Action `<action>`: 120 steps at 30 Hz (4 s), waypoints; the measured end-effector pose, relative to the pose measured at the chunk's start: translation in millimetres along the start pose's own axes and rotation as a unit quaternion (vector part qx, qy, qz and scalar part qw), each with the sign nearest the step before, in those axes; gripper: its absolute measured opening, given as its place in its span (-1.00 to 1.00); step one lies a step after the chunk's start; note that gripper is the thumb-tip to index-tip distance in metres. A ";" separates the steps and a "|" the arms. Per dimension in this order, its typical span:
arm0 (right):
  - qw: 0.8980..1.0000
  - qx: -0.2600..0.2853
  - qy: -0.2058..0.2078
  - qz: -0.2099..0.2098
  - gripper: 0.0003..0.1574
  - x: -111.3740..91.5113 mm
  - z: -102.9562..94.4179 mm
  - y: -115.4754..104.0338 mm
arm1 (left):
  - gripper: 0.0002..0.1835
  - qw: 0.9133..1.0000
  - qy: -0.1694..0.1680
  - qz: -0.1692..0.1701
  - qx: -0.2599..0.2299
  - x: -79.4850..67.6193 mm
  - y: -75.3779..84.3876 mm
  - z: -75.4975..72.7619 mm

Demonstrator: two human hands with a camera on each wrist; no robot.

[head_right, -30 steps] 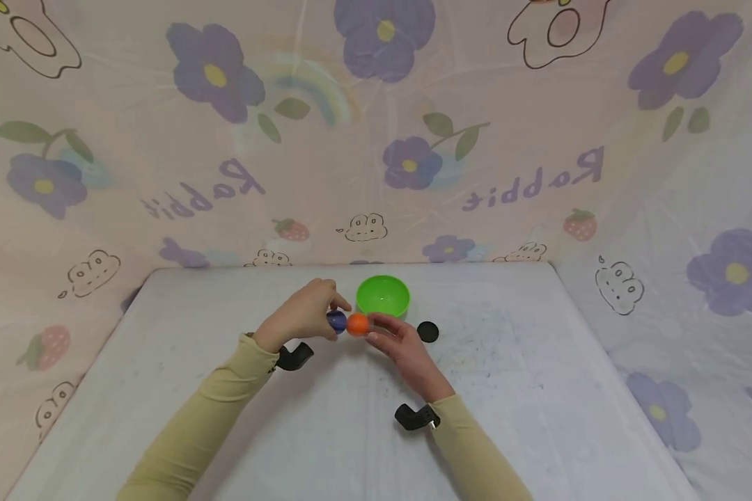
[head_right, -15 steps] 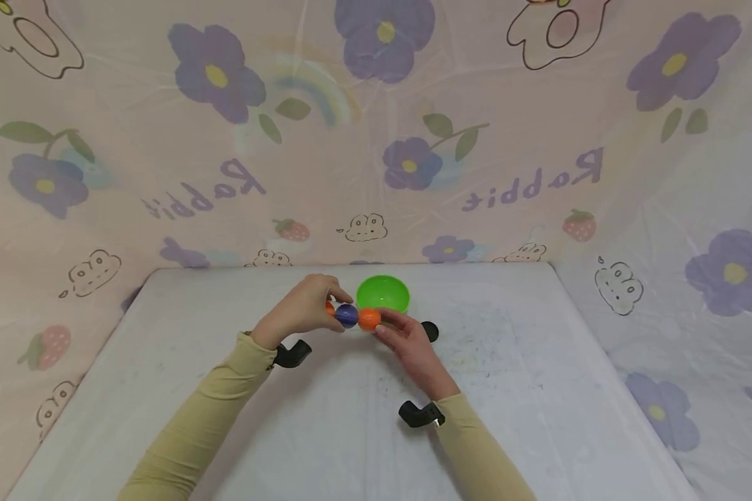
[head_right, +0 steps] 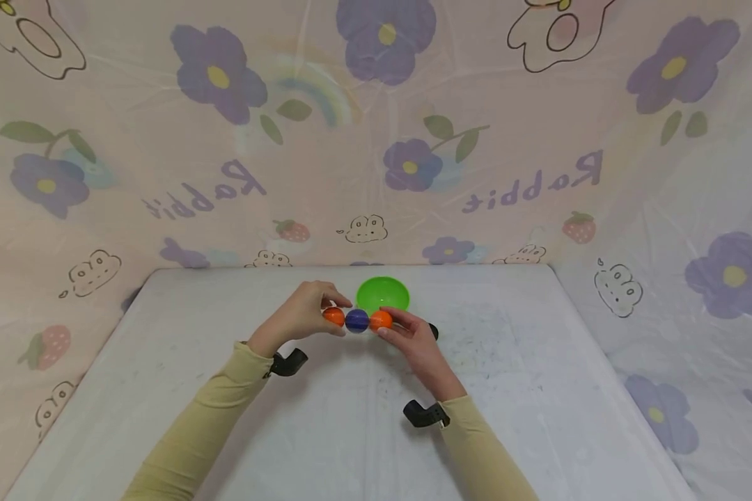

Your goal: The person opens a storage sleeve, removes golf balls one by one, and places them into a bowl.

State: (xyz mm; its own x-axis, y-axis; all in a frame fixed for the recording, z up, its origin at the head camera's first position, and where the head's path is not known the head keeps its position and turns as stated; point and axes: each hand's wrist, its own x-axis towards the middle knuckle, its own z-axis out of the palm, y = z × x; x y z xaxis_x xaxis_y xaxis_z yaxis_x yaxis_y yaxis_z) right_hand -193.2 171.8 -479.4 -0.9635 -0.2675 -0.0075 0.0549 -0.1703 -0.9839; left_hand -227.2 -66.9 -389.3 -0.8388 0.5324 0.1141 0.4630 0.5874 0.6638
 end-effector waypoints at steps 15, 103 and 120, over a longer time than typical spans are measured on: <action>0.999 -0.053 -0.002 -0.009 -0.27 -0.9 -1.8 -8.2 | -0.53 0.997 0.026 -0.007 -0.077 -10.0 -16.0 8.3; 0.898 -0.429 -0.048 -0.090 -0.58 55.9 -5.4 -46.7 | -0.49 0.976 0.090 -0.098 -0.171 -43.7 -62.4 16.8; 0.943 -0.314 -0.086 -0.069 -0.59 20.1 2.7 -56.3 | -0.49 0.976 0.080 -0.079 -0.188 -36.7 -55.9 19.4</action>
State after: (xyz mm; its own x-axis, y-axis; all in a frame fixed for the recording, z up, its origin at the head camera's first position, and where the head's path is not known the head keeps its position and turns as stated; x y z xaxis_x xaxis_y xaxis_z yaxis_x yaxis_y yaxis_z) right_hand -214.9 173.5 -423.7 -0.8906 -0.4424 0.1053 -0.2860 0.3650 -0.8860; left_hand -216.7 -107.5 -445.0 -0.9395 0.3325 0.0820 0.2108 0.3726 0.9037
